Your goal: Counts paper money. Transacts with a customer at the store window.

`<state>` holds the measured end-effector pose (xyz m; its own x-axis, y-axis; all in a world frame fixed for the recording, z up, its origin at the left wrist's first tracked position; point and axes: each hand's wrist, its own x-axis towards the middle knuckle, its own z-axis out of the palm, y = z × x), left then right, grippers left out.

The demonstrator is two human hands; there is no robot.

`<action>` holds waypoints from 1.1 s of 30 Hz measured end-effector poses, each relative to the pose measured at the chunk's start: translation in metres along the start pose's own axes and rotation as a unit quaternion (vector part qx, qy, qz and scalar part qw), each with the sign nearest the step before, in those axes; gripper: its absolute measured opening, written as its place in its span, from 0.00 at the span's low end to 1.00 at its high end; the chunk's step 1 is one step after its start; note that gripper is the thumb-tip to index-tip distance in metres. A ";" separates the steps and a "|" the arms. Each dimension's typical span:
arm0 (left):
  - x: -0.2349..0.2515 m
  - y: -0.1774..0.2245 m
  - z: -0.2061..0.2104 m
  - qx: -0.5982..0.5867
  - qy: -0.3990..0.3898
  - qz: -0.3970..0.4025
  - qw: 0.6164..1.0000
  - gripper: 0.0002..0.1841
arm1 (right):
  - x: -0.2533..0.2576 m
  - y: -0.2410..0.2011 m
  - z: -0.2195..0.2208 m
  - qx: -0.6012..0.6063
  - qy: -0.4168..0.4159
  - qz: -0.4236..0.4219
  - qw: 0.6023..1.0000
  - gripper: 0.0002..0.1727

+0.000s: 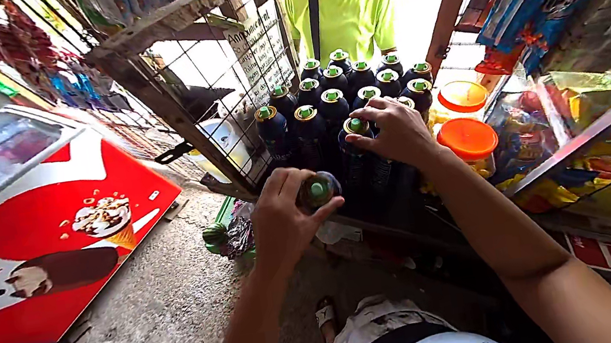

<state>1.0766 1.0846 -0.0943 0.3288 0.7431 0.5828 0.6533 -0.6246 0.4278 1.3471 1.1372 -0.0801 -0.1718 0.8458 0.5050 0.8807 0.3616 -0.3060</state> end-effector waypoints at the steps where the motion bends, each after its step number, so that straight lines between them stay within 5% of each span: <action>1: -0.014 0.002 -0.006 -0.021 0.015 -0.007 1.000 0.32 | 0.000 0.001 -0.002 0.003 -0.007 -0.002 1.000 0.27; 8: -0.130 0.003 -0.027 -0.097 -0.013 -0.150 0.984 0.32 | -0.003 0.002 -0.003 -0.018 -0.008 -0.028 0.999 0.30; 14: -0.207 -0.006 -0.009 -0.014 -0.055 -0.292 0.955 0.29 | -0.006 -0.008 -0.002 -0.006 0.006 0.002 1.000 0.27; 19: -0.209 -0.014 -0.003 0.027 -0.038 -0.286 0.957 0.30 | -0.006 -0.016 -0.002 0.029 0.001 -0.006 1.000 0.25; 26: -0.190 -0.024 -0.002 -0.035 0.008 -0.199 0.979 0.30 | -0.014 -0.030 -0.006 0.068 0.014 -0.021 0.997 0.35; 33: -0.173 -0.039 -0.004 -0.057 -0.011 -0.133 0.989 0.30 | -0.012 -0.030 -0.004 0.018 -0.015 -0.018 1.000 0.24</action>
<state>0.9916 0.9792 -0.2086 0.1706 0.8890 0.4251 0.6377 -0.4284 0.6401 1.3245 1.1149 -0.0740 -0.2160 0.8430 0.4926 0.8578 0.4048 -0.3167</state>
